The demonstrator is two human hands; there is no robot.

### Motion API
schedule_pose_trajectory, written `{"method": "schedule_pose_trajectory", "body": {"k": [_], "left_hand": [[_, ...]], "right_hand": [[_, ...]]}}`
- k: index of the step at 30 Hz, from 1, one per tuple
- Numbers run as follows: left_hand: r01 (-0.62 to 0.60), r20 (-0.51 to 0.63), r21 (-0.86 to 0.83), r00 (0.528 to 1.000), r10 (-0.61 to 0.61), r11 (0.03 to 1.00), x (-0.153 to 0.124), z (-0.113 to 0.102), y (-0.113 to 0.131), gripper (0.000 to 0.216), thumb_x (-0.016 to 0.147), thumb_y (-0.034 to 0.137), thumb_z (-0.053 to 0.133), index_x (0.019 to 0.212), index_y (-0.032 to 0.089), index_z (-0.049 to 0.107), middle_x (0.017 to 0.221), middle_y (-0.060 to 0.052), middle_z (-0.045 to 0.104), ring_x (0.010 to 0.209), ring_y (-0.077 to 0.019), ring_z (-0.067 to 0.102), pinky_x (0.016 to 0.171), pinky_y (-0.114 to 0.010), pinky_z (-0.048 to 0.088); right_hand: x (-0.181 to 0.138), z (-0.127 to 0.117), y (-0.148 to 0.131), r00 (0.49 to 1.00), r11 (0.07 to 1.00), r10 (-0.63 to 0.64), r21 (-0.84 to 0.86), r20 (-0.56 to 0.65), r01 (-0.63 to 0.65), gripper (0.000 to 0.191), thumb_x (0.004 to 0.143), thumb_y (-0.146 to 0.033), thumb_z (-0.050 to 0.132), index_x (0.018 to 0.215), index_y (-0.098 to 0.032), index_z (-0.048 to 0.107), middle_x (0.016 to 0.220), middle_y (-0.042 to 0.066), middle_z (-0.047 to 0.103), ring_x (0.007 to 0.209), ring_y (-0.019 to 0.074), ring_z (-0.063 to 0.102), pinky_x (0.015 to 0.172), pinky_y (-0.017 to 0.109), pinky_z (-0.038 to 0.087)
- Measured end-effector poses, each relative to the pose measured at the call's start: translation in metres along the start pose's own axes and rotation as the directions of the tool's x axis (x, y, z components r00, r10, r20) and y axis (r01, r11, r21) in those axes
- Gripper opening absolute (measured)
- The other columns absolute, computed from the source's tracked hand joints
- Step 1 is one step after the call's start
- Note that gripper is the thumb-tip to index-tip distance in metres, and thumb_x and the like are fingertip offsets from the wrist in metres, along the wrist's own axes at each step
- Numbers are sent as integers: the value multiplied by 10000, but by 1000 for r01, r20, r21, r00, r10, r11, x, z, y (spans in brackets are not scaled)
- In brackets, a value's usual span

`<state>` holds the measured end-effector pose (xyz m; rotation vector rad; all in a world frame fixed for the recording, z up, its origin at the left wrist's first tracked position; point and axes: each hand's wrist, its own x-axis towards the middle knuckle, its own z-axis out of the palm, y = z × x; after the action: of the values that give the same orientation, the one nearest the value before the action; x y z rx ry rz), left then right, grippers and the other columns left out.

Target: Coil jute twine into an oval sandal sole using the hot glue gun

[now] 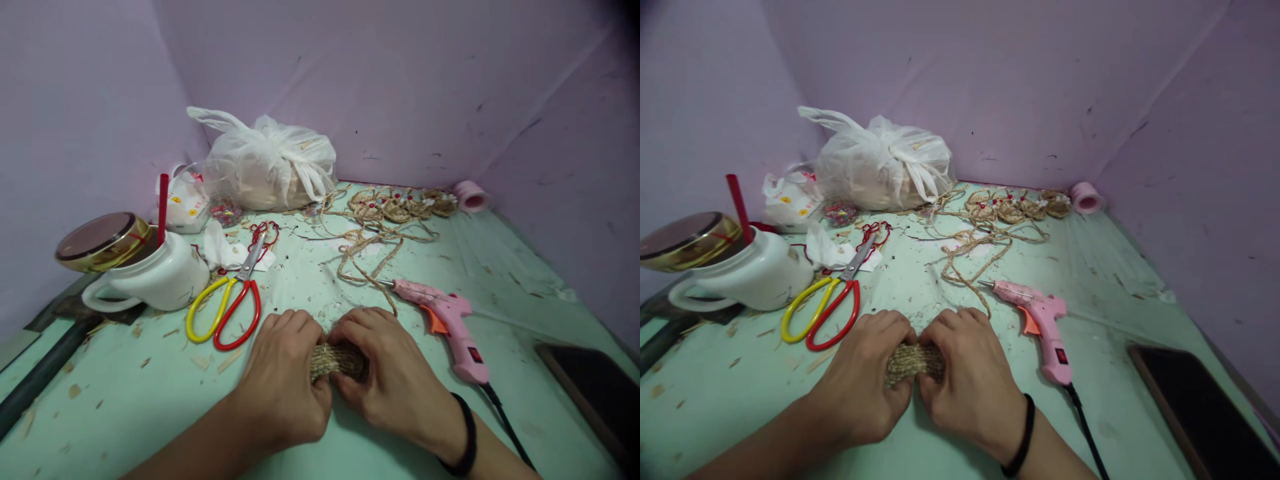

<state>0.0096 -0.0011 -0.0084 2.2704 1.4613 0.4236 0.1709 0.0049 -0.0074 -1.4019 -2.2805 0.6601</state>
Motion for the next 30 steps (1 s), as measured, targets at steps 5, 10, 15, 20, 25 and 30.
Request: {"method": "schedule_pose_trajectory", "body": {"k": [5,10,15,20,25,30], "left_hand": [[23,50,28,998,-24,999,4,-4,1,255,553,155,514,805,195,493,843,-63,552,817,-254,494,755,-446,405],[43,68,-24,997,-42,999,4,-5,0,295,586,142,510,875,197,492,906,-70,547,874,-256,499,795,-440,413],[74,85,-20,994,-72,997,4,-4,0,262,592,144,513,846,201,486,938,-75,515,887,-256,500,800,-436,427],[82,77,-19,994,-80,996,3,-5,1,278,582,130,524,848,195,478,918,-72,519,891,-256,506,800,-429,437],[68,98,4,993,-68,998,-1,-10,-3,287,661,176,559,947,190,540,951,-78,526,919,-263,513,814,-437,436],[-55,123,151,992,36,987,-7,-15,-6,170,759,206,529,899,184,624,893,-82,553,846,-264,505,762,-456,416]], "right_hand": [[0,2,1,1000,999,17,-35,-5,-17,253,561,-141,561,809,-188,581,784,28,589,787,218,520,780,377,343],[0,2,0,1000,999,6,-54,-2,-6,226,565,-141,555,784,-193,576,772,22,585,780,211,519,780,365,335],[3,2,1,1000,998,18,-57,-5,-18,208,569,-153,563,772,-194,577,763,19,588,764,205,523,757,352,333],[5,2,0,1000,998,22,-56,-4,-22,198,562,-164,566,757,-198,579,743,13,589,746,203,525,745,351,334],[5,2,0,1000,999,29,-44,-4,-29,236,545,-148,550,773,-195,592,756,17,602,760,207,535,758,359,339],[3,3,1,999,999,30,-36,-26,-31,238,566,-154,559,794,-191,616,773,26,609,780,211,543,793,372,343]]}}
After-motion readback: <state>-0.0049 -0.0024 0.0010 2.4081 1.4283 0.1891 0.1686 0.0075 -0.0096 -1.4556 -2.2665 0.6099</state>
